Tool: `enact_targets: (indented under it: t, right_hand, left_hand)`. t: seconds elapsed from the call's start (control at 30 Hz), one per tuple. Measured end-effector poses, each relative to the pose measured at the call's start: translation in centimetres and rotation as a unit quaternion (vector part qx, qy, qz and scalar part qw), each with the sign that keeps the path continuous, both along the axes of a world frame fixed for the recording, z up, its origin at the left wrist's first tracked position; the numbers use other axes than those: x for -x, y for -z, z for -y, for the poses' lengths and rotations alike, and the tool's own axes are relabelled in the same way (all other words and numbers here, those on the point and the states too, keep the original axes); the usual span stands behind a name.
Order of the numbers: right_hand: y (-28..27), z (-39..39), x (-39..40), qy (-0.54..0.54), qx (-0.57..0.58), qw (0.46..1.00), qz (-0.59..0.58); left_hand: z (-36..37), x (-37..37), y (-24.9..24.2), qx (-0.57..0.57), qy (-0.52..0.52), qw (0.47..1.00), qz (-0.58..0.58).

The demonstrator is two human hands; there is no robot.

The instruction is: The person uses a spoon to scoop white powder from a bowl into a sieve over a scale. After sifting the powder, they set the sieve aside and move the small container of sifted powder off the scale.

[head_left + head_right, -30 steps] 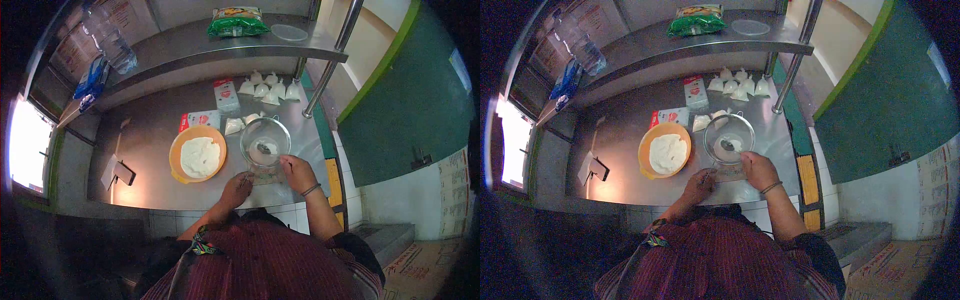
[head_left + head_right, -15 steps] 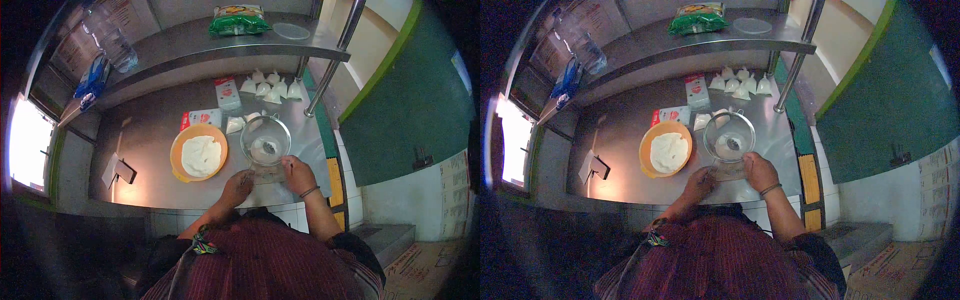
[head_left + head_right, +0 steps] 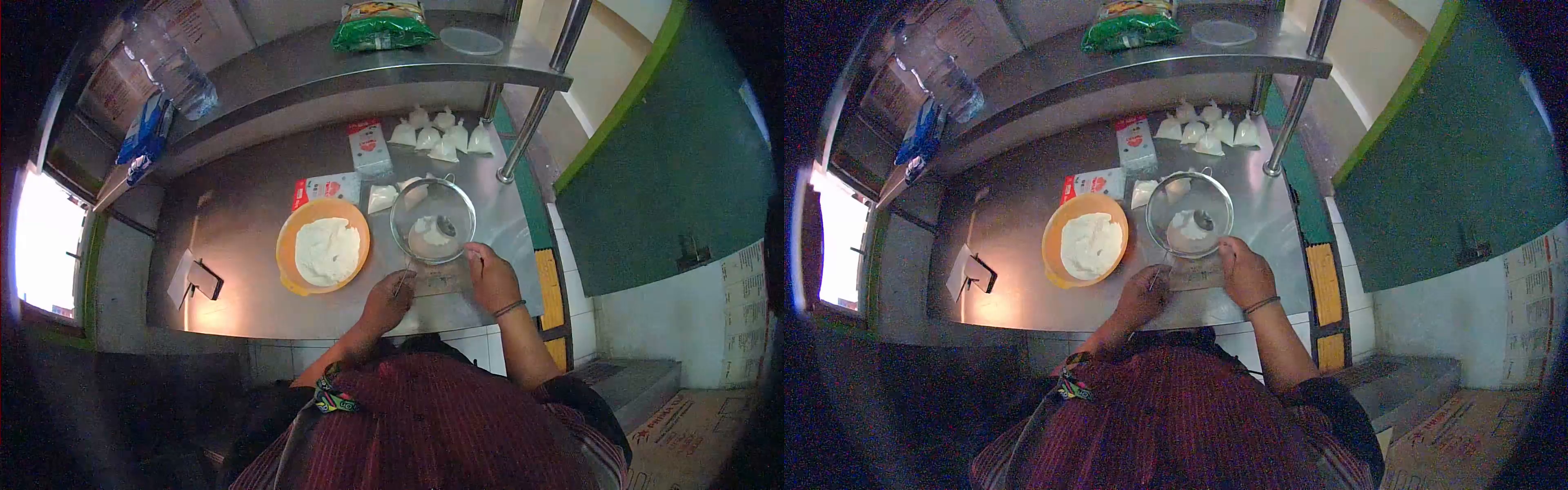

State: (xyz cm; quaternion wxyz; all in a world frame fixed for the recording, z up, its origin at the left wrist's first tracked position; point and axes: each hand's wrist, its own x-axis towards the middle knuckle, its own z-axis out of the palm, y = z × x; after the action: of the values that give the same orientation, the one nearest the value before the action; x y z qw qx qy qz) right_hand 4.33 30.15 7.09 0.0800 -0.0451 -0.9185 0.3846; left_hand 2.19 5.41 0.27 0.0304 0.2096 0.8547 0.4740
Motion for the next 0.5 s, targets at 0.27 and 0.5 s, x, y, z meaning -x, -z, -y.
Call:
enact_targets:
  t: [0.27, 0.5]
  right_hand:
    - [0.6, 1.0, -1.1, -0.022, -0.094, 0.992, 0.082]
    - [0.3, 2.6, -1.2, -0.047, -0.049, 0.992, 0.103]
  left_hand:
    - [-0.3, -0.5, -2.5, 0.008, -0.032, 0.989, 0.147]
    - [-0.2, -0.8, -2.0, -0.012, -0.016, 0.991, 0.134]
